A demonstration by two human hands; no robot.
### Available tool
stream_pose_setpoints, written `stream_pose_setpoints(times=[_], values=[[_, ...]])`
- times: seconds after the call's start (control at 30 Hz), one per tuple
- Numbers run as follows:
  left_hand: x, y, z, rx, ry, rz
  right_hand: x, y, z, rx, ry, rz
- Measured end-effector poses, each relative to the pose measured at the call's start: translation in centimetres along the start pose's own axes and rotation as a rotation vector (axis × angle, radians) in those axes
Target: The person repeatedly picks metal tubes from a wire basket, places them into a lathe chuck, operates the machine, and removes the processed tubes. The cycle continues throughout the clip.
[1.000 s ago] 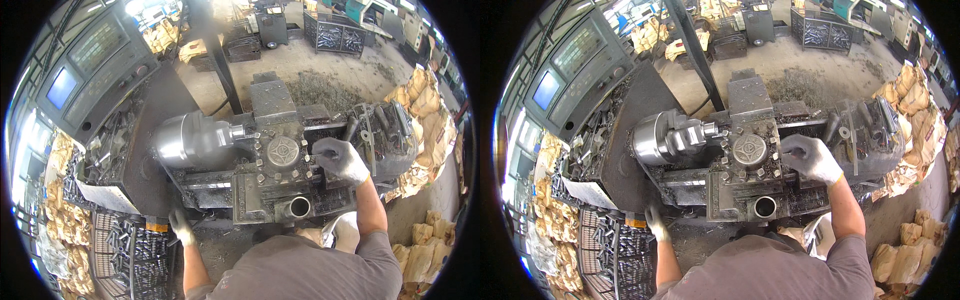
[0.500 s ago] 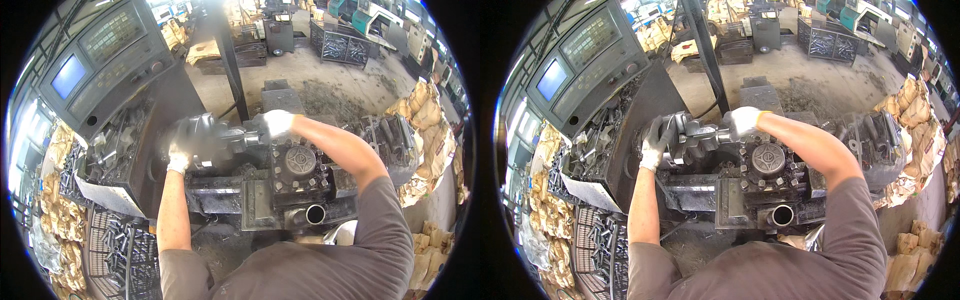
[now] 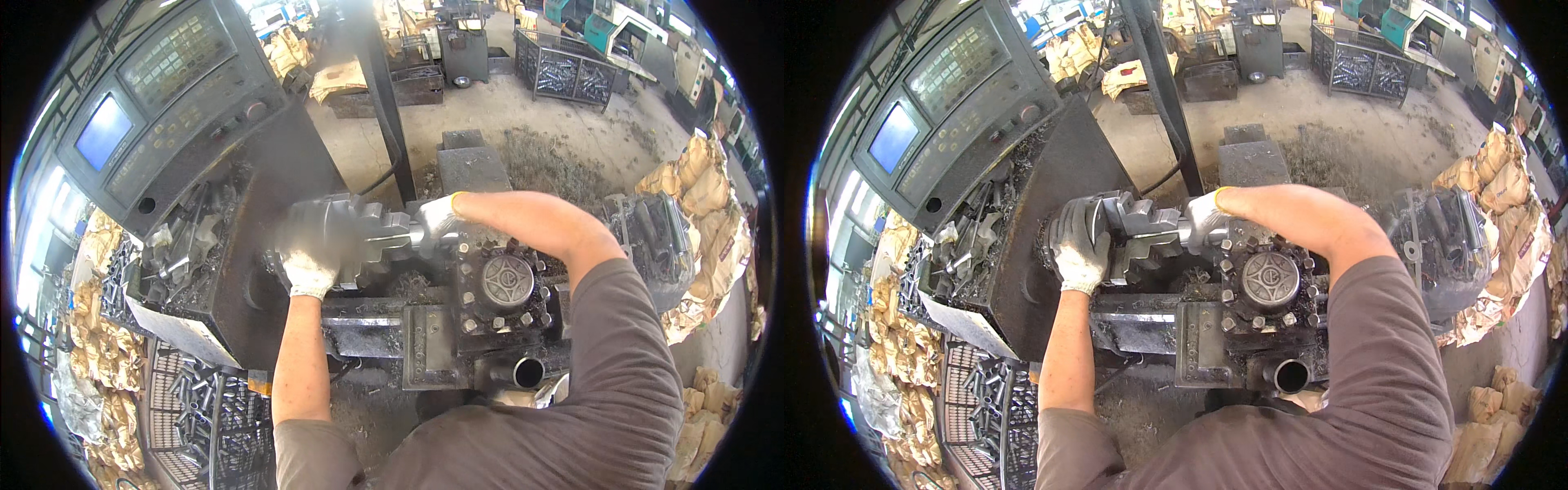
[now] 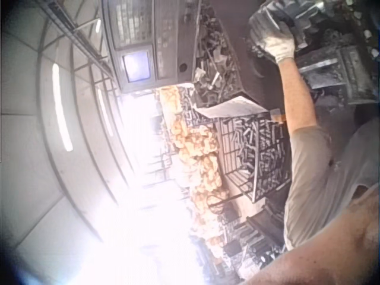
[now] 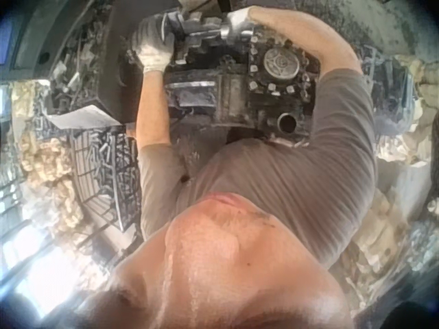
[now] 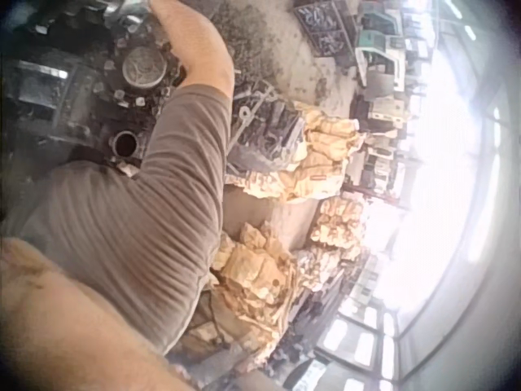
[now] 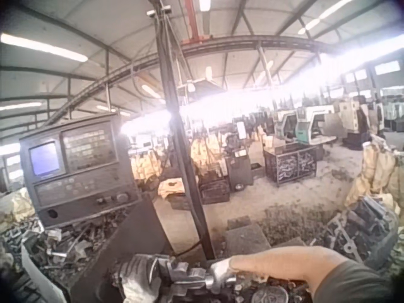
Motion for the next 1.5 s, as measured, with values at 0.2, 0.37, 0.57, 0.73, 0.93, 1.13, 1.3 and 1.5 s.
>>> stream_pose_setpoints(times=[0.2,0.37,0.57,0.73,0.93,1.13,1.3,1.5], values=[[0.5,-0.7,-0.6,0.064,-0.026,0.068,0.4,-9.9,6.4,0.232,-0.322,0.336],[0.6,-1.2,-0.6,0.039,-0.01,0.095,6.1,-21.9,5.7,0.165,0.372,1.329],[0.6,-0.6,-0.7,0.034,-0.072,0.074,6.5,-29.0,-2.6,-0.323,0.175,1.708],[-1.6,-2.0,-2.5,0.02,-0.246,-0.027,10.7,-29.7,-16.2,-0.219,0.246,1.462],[-4.8,-16.0,9.6,-0.193,-1.755,-0.511,20.8,-19.7,-24.8,-0.07,1.06,0.581],[1.2,-24.8,11.2,-0.976,-1.902,-0.531,33.2,-13.4,-22.5,0.104,1.551,0.409],[5.6,-26.0,12.7,-0.863,-1.759,-0.618,41.7,-7.4,-15.9,0.398,0.955,0.543],[7.1,-29.0,9.5,-1.061,-2.277,-0.537,43.5,-24.3,-12.0,0.459,0.681,0.466]])
Point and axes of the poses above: each hand's wrist, its own y-axis towards the middle knuckle, its own x-axis out of the palm, z = x × y, the point moved 2 cm from there along y, towards the middle knuckle, and after that the axes turned 5 degrees about -z, right-handed, at the moved point
